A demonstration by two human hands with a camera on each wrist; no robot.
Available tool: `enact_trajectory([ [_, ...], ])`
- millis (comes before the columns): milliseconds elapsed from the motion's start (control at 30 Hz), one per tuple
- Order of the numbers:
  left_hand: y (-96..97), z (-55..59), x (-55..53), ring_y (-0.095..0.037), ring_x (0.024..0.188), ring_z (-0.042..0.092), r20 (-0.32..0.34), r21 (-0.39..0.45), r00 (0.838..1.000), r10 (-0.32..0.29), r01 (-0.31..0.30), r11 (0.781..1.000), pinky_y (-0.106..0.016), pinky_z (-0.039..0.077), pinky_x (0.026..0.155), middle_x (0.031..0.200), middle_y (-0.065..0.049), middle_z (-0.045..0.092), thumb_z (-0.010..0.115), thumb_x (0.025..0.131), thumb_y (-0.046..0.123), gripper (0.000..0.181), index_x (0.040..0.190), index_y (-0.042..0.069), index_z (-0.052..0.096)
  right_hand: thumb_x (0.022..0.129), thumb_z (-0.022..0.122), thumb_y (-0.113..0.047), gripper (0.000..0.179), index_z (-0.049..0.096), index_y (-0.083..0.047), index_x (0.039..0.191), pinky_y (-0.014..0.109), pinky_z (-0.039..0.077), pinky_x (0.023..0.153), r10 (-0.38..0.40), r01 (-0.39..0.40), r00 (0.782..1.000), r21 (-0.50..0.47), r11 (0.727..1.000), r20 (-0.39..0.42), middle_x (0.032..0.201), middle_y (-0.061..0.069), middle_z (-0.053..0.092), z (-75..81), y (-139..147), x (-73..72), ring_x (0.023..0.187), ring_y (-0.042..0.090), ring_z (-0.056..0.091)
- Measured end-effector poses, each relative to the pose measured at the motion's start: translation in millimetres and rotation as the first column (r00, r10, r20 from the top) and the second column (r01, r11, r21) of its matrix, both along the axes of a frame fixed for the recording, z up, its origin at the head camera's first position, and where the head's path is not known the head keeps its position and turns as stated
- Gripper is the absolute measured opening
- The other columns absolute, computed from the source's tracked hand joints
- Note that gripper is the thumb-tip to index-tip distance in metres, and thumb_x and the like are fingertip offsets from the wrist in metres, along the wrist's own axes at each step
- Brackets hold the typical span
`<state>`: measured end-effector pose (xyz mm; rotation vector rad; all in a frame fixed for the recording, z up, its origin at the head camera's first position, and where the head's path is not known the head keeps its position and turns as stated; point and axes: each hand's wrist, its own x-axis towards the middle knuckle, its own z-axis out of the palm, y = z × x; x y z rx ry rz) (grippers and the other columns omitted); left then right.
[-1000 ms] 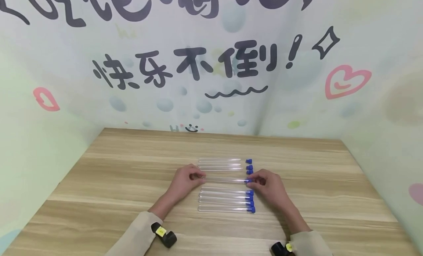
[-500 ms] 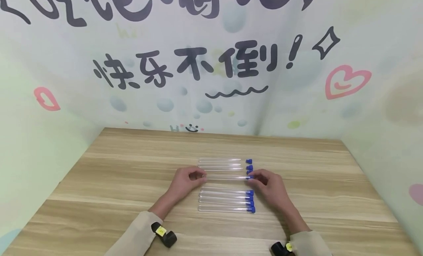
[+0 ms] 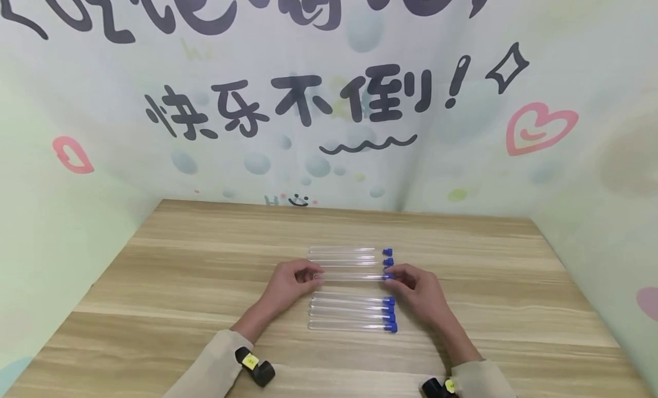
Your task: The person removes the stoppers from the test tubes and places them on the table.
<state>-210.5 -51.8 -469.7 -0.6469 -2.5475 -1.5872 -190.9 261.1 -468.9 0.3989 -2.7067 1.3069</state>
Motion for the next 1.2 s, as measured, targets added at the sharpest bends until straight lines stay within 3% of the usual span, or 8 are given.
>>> enact_trajectory([
  [433, -0.4, -1.3, -0.2, -0.009, 0.066, 0.053, -0.008, 0.004, 1.000, -0.005, 0.005, 1.000, -0.024, 0.046, 0.058, 0.074, 0.009, 0.060, 0.078, 0.080, 0.017, 0.019, 0.097, 0.010, 0.074, 0.088, 0.070, -0.028, 0.022, 0.070, -0.018, 0.107, 0.023, 0.051, 0.073, -0.011, 0.011, 1.000, -0.010, 1.000, 0.014, 0.098, -0.004, 0.068, -1.0, -0.7, -1.1, 0.087, 0.013, 0.064],
  [667, -0.4, 1.3, 0.8, -0.009, 0.067, 0.054, -0.056, 0.020, 0.998, 0.000, 0.001, 1.000, -0.024, 0.047, 0.058, 0.076, 0.008, 0.062, 0.079, 0.080, 0.018, 0.017, 0.094, 0.009, 0.074, 0.088, 0.070, -0.029, 0.020, 0.071, -0.019, 0.105, 0.022, 0.050, 0.070, -0.062, 0.062, 0.998, 0.013, 0.998, 0.014, 0.100, -0.004, 0.069, 2.0, -2.6, -0.2, 0.084, 0.014, 0.061],
  [933, 0.0, 1.8, 2.1, -0.008, 0.068, 0.056, -0.026, 0.028, 0.999, -0.029, 0.029, 0.999, -0.024, 0.049, 0.061, 0.078, 0.010, 0.064, 0.079, 0.080, 0.023, 0.018, 0.092, 0.011, 0.074, 0.087, 0.071, -0.033, 0.024, 0.072, -0.018, 0.105, 0.018, 0.047, 0.073, -0.137, 0.137, 0.990, 0.035, 0.990, 0.012, 0.100, -0.003, 0.071, 3.1, -3.9, 1.1, 0.090, 0.012, 0.062],
  [1200, -0.1, 2.2, 3.4, -0.008, 0.066, 0.055, -0.021, 0.032, 0.999, -0.046, 0.047, 0.998, -0.024, 0.048, 0.058, 0.075, 0.011, 0.063, 0.078, 0.080, 0.021, 0.014, 0.091, 0.013, 0.075, 0.086, 0.072, -0.032, 0.024, 0.072, -0.017, 0.105, 0.017, 0.047, 0.074, -0.153, 0.153, 0.988, 0.014, 0.988, 0.006, 0.099, -0.003, 0.071, 1.8, -4.8, 1.8, 0.092, 0.012, 0.063],
])
